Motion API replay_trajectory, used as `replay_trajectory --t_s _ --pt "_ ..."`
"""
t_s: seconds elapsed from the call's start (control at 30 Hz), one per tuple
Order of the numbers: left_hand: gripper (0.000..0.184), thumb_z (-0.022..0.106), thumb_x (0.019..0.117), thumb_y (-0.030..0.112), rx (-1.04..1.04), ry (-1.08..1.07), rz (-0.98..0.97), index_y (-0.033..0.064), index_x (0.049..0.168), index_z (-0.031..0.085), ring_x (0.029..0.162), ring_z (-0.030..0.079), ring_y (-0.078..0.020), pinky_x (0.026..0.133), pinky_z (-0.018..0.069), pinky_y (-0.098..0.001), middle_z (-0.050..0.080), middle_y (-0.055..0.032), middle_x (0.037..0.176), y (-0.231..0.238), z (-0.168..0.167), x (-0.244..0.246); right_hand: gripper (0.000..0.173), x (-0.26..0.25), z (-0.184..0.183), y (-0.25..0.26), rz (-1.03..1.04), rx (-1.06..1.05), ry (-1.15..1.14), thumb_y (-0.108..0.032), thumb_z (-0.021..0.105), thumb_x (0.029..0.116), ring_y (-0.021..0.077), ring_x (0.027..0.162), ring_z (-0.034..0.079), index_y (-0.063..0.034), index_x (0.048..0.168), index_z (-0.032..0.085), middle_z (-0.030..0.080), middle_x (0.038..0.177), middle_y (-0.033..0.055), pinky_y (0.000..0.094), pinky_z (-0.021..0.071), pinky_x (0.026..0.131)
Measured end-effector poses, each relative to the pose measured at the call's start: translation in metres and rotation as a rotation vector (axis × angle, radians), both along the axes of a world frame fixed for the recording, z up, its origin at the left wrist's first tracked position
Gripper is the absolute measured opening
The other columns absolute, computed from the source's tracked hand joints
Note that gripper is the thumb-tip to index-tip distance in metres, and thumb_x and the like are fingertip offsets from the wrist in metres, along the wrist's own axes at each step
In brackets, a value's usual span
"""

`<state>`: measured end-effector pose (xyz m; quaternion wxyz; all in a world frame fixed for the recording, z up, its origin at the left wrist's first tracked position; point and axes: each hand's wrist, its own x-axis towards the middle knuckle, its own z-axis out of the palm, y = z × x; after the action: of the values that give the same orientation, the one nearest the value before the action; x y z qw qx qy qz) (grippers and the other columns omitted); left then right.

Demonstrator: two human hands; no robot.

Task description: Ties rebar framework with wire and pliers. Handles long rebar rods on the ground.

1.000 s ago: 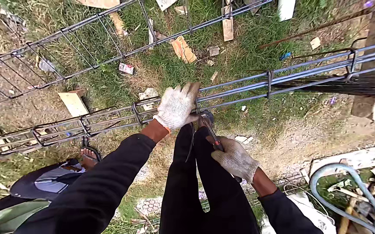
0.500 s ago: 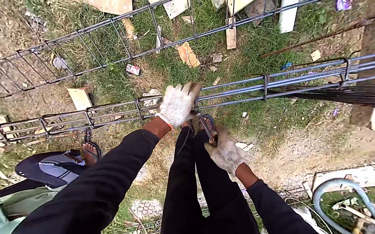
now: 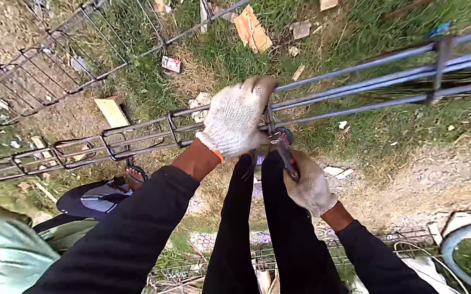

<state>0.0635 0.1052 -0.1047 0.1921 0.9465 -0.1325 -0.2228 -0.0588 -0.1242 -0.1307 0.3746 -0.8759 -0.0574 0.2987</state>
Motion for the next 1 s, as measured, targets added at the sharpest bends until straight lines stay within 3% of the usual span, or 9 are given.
replay_trajectory --t_s 0.13,0.23,0.33,0.43,0.5,0.67,0.8,0.9,1.0 --pt "0.085 0.085 0.0617 0.048 -0.008 -0.058 -0.015 0.0143 0.135 0.058 0.101 0.069 -0.0337 0.072 0.0551 -0.0531 0.068 -0.0140 0.122 0.000 -0.003 0.003 0.041 0.000 -0.005 -0.005 0.040 -0.012 -0.039 -0.020 0.067 0.0897 0.0283 0.093 0.069 -0.0064 0.129 0.064 0.068 0.110 0.0154 0.0499 0.0574 0.075" --pt "0.085 0.086 0.0605 0.044 0.011 -0.061 -0.011 0.0144 0.135 0.058 0.107 0.068 -0.0342 0.078 0.0551 -0.0548 0.067 -0.0143 0.127 -0.002 -0.004 0.003 0.038 -0.002 0.003 -0.002 -0.020 0.034 0.049 -0.025 0.069 0.0896 0.0208 0.087 0.067 -0.0089 0.124 0.067 0.068 0.104 0.0090 0.0437 0.0576 0.073" --pt "0.084 0.087 0.0607 0.043 -0.009 -0.091 -0.013 0.0136 0.134 0.059 0.107 0.068 -0.0347 0.079 0.0542 -0.0548 0.067 -0.0145 0.128 -0.003 -0.007 -0.001 0.022 -0.006 0.022 0.010 -0.198 0.223 0.402 -0.023 0.069 0.0901 0.0108 0.067 0.063 -0.0143 0.111 0.069 0.067 0.083 -0.0015 0.0339 0.0571 0.060" --pt "0.084 0.087 0.0597 0.041 -0.020 -0.103 -0.007 0.0133 0.134 0.059 0.108 0.067 -0.0344 0.079 0.0536 -0.0543 0.067 -0.0141 0.128 -0.003 -0.009 -0.003 0.015 -0.006 0.030 0.014 -0.401 0.687 0.862 -0.019 0.064 0.0954 0.0159 0.060 0.060 -0.0062 0.103 0.065 0.060 0.070 0.0059 0.0344 0.0539 0.057" --pt "0.082 0.087 0.0590 0.040 0.006 -0.078 -0.008 0.0149 0.132 0.060 0.108 0.068 -0.0326 0.079 0.0540 -0.0535 0.067 -0.0120 0.128 -0.003 -0.009 -0.002 0.018 0.003 0.028 0.007 -0.395 0.916 1.125 -0.021 0.060 0.0968 0.0128 0.062 0.057 -0.0056 0.104 0.062 0.056 0.071 0.0029 0.0314 0.0525 0.060" --pt "0.084 0.088 0.0579 0.042 0.027 -0.058 0.001 0.0160 0.133 0.060 0.109 0.067 -0.0320 0.079 0.0537 -0.0534 0.067 -0.0112 0.130 -0.005 -0.012 0.000 0.036 0.023 0.053 -0.018 -0.314 0.475 1.020 -0.032 0.061 0.0983 0.0234 0.078 0.074 -0.0061 0.122 0.067 0.074 0.092 0.0122 0.0397 0.0634 0.075" --pt "0.085 0.087 0.0600 0.043 0.009 -0.063 -0.004 0.0156 0.135 0.059 0.109 0.067 -0.0324 0.079 0.0536 -0.0534 0.066 -0.0117 0.130 -0.002 -0.014 0.001 0.049 0.004 0.076 -0.005 -0.385 0.288 0.758 -0.033 0.076 0.0888 0.0206 0.065 0.071 -0.0135 0.129 0.058 0.071 0.081 0.0036 0.0405 0.0640 0.060" --pt "0.083 0.086 0.0590 0.043 0.000 -0.063 0.002 0.0152 0.132 0.060 0.106 0.068 -0.0319 0.078 0.0533 -0.0535 0.068 -0.0112 0.126 -0.004 -0.012 -0.005 0.044 -0.009 0.076 0.004 -0.534 0.595 0.961 -0.013 0.082 0.0817 0.0275 0.059 0.070 -0.0034 0.115 0.054 0.069 0.076 0.0136 0.0443 0.0632 0.056" --pt "0.084 0.088 0.0570 0.045 -0.015 -0.091 0.022 0.0158 0.132 0.061 0.106 0.068 -0.0326 0.080 0.0545 -0.0553 0.068 -0.0112 0.125 -0.004 -0.015 -0.004 0.044 -0.012 0.058 -0.003 -0.545 0.961 1.283 -0.004 0.071 0.0835 0.0242 0.054 0.066 -0.0092 0.121 0.049 0.064 0.070 0.0090 0.0430 0.0606 0.052"
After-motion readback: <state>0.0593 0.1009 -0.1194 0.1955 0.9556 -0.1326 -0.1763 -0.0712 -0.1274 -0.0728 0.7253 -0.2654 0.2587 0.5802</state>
